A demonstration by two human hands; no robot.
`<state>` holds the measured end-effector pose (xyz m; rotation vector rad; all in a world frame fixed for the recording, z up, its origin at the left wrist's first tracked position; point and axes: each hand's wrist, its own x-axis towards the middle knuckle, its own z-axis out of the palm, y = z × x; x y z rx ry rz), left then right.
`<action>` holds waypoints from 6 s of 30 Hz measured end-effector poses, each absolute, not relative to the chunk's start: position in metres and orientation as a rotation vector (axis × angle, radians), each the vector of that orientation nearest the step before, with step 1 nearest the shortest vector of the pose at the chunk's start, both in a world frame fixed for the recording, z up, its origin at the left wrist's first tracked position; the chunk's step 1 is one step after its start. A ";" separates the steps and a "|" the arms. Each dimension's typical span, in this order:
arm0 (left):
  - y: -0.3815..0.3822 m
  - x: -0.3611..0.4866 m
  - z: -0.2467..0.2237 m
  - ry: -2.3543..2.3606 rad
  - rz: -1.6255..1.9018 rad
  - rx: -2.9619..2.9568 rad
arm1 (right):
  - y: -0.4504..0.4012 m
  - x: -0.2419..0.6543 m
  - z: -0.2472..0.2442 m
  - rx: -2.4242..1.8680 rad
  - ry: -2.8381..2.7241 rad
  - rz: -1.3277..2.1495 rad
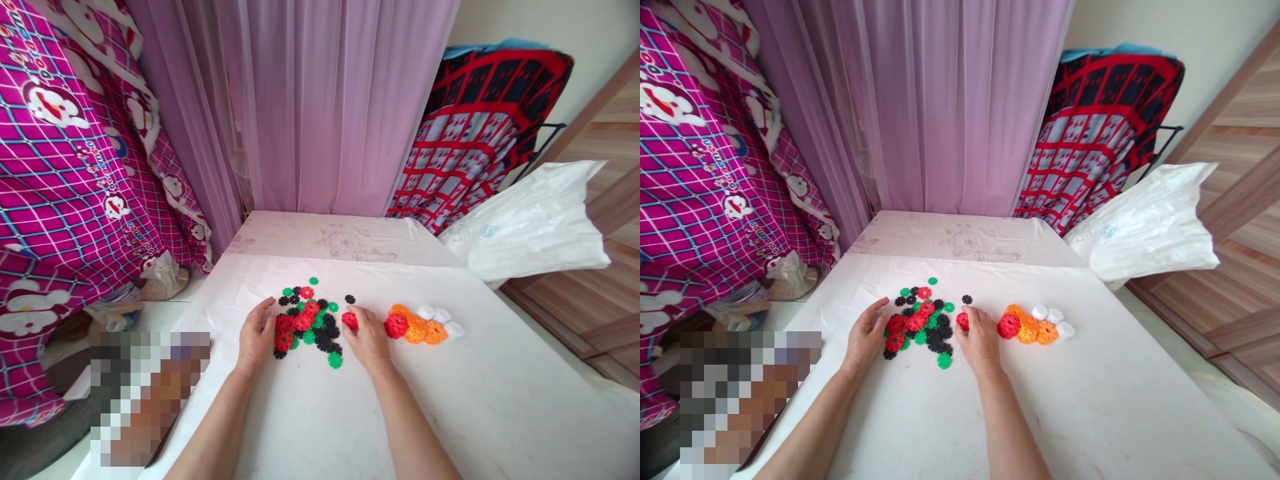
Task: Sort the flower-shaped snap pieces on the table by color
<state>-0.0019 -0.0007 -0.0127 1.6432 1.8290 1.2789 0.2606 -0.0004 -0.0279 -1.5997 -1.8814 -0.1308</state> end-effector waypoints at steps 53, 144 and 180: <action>0.020 -0.024 -0.010 2.017 1.134 1.756 | -0.011 0.266 -0.013 -1.715 -1.907 -0.164; 0.001 0.016 0.002 2.423 0.541 2.060 | -0.015 0.225 -0.002 -1.440 -1.932 -0.068; 0.006 -0.023 0.001 2.285 0.644 1.956 | -0.009 0.257 -0.020 -1.720 -1.690 -0.162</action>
